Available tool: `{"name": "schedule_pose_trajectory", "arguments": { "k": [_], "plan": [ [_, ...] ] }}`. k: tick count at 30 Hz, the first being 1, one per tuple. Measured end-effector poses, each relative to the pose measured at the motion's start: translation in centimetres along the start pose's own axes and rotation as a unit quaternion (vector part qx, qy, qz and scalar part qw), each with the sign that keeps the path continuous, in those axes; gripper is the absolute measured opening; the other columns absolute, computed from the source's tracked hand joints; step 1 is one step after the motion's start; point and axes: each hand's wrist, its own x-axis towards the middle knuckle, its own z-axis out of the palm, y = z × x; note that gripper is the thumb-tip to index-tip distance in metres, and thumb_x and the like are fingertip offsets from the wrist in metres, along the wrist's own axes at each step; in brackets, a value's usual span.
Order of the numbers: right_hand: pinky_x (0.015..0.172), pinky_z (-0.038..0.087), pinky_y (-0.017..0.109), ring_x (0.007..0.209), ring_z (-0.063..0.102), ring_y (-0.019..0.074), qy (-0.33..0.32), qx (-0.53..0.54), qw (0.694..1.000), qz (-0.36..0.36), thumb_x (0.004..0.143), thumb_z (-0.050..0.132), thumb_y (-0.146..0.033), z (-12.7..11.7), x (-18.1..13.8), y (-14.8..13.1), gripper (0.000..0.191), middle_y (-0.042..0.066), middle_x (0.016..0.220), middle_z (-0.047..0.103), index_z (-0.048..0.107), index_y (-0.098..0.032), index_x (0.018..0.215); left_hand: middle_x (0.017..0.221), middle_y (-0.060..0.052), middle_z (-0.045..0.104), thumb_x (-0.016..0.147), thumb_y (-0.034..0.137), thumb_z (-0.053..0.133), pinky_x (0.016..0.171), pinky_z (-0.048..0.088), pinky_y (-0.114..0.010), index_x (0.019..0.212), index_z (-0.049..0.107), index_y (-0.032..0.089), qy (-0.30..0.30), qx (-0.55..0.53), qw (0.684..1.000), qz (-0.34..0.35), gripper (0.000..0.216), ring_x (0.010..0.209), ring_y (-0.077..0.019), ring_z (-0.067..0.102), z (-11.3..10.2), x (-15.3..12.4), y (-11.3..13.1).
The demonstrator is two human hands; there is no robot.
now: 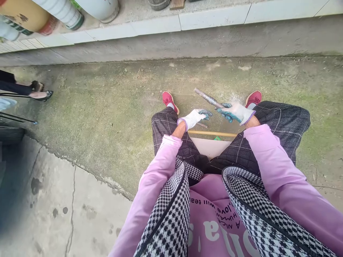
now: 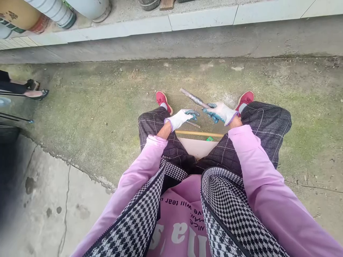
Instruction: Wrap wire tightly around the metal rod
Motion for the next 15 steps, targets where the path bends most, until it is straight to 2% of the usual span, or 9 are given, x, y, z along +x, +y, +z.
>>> {"name": "schedule_pose_trajectory", "arguments": {
  "k": [2,5,10,12,15],
  "plan": [
    [0.046,0.043,0.025,0.051,0.048,0.0122,0.002,0.005,1.0,0.011,0.081,0.1,-0.065,0.2,-0.6,-0.5,0.057,-0.004,0.067,0.057,0.077,-0.018,0.103,0.113,-0.012,0.09,0.082,0.006,0.079,0.119,0.058,-0.042,0.116,0.089,0.009,0.022,-0.016,1.0,-0.003,0.036,0.108,-0.0236,0.082,-0.1,0.5,-0.1],
    [0.045,0.043,0.026,0.052,0.049,0.0136,-0.031,-0.01,0.999,0.014,0.078,0.101,-0.069,0.5,-1.3,-1.0,0.059,-0.002,0.066,0.058,0.071,-0.02,0.092,0.109,-0.012,0.09,0.079,0.012,0.091,0.125,0.056,-0.046,0.118,0.085,0.01,0.043,-0.095,0.995,-0.004,0.04,0.12,-0.0296,0.082,-0.4,1.3,-0.4],
    [0.045,0.044,0.027,0.05,0.051,0.0138,-0.078,-0.012,0.997,0.004,0.078,0.101,-0.067,1.0,-1.4,-1.0,0.057,0.0,0.063,0.06,0.066,-0.023,0.083,0.101,-0.011,0.089,0.08,0.019,0.1,0.123,0.061,-0.049,0.103,0.08,0.013,0.06,-0.192,0.979,-0.013,0.032,0.111,-0.0289,0.086,-0.6,1.7,-0.7],
    [0.048,0.048,0.027,0.052,0.054,0.0145,-0.062,-0.03,0.998,0.001,0.082,0.1,-0.057,1.4,-1.2,-1.0,0.047,0.0,0.064,0.062,0.068,-0.023,0.085,0.1,-0.01,0.089,0.079,0.018,0.102,0.122,0.061,-0.049,0.102,0.08,0.013,0.069,-0.193,0.978,-0.02,0.032,0.109,-0.0278,0.087,-0.3,1.9,-0.8],
    [0.055,0.051,0.026,0.06,0.061,0.0164,0.019,-0.089,0.996,-0.015,0.084,0.095,-0.036,2.1,-0.4,-0.9,0.028,0.0,0.072,0.068,0.073,-0.023,0.094,0.096,-0.008,0.088,0.082,0.014,0.099,0.121,0.062,-0.048,0.102,0.08,0.013,0.092,-0.183,0.978,-0.029,0.027,0.104,-0.0255,0.086,0.1,1.9,-0.6]
  ]
}}
